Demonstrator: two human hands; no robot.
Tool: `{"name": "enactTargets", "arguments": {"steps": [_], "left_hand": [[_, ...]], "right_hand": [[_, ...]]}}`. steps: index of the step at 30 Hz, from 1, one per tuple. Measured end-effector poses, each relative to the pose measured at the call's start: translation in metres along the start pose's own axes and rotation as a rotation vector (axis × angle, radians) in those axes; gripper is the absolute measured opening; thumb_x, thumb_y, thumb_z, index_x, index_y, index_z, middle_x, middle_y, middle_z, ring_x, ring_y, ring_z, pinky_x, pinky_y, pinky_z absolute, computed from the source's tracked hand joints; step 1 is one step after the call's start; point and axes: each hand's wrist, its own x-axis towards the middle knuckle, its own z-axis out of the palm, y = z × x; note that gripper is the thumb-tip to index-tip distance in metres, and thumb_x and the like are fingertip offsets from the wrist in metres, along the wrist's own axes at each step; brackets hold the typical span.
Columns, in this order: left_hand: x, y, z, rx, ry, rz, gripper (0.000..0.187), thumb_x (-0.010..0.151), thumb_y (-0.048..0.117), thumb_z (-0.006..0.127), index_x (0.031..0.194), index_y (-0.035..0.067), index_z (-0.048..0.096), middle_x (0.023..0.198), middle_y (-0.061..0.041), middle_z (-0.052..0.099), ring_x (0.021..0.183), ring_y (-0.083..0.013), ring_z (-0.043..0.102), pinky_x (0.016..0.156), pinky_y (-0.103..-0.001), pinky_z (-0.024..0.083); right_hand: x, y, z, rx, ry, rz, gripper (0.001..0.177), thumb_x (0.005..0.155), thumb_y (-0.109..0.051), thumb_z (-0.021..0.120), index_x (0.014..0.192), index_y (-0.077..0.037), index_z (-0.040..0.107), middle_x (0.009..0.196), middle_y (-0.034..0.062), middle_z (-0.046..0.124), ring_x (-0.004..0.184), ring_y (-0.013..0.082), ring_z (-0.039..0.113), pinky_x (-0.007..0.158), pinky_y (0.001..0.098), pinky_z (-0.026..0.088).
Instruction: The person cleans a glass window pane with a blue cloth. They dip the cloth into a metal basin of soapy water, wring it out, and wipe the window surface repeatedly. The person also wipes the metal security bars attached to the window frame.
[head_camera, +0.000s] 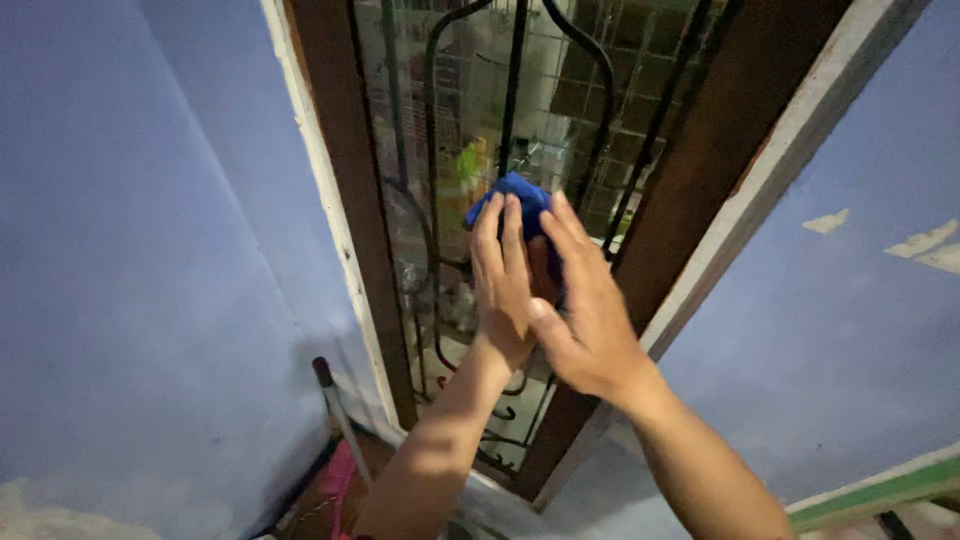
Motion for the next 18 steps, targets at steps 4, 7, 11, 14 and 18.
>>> {"name": "enactTargets", "arguments": {"steps": [4,7,11,14,18], "left_hand": [[0.014,-0.014,0.022,0.085,0.081,0.116,0.054,0.114,0.026,0.052,0.159,0.004,0.034,0.163,-0.018,0.035,0.155,-0.0405,0.036,0.129,-0.053,0.032],[0.047,-0.024,0.020,0.058,0.042,0.261,0.059,0.116,0.036,0.042,0.163,0.004,0.027,0.169,-0.017,0.028,0.160,-0.0395,0.030,0.130,-0.052,0.026],[0.103,-0.012,0.012,0.123,-0.030,0.368,0.067,0.114,0.044,0.034,0.166,0.004,0.020,0.173,-0.015,0.019,0.164,-0.0356,0.021,0.133,-0.051,0.019],[0.152,0.005,0.013,0.164,-0.056,0.431,0.069,0.116,0.045,0.039,0.168,0.005,0.017,0.176,-0.013,0.014,0.163,-0.0314,0.016,0.134,-0.047,0.016],[0.169,0.025,0.013,0.238,-0.207,0.448,0.070,0.114,0.042,0.051,0.163,0.001,0.023,0.171,-0.018,0.018,0.162,-0.0378,0.018,0.137,-0.055,0.018]], "right_hand": [[-0.003,-0.002,-0.042,-0.152,0.091,-0.086,0.063,0.100,-0.035,0.061,0.149,0.002,0.047,0.163,0.0282,0.040,0.149,0.0448,0.048,0.125,0.0474,0.042],[0.008,-0.002,-0.081,-0.410,0.123,-0.189,0.054,0.098,-0.030,0.067,0.140,0.002,0.056,0.160,0.0260,0.044,0.142,0.0428,0.053,0.119,0.0487,0.045],[0.035,-0.014,-0.125,-0.726,0.091,-0.335,0.048,0.091,-0.026,0.071,0.126,0.005,0.064,0.152,0.0271,0.047,0.128,0.0445,0.056,0.105,0.0511,0.048],[0.055,-0.024,-0.145,-0.884,0.069,-0.434,0.046,0.087,-0.025,0.074,0.120,0.006,0.068,0.147,0.0276,0.049,0.122,0.0456,0.056,0.102,0.0524,0.049],[0.078,-0.033,-0.166,-1.036,0.039,-0.570,0.051,0.083,-0.031,0.073,0.118,0.006,0.070,0.147,0.0254,0.050,0.125,0.0432,0.054,0.102,0.0516,0.050]]}}
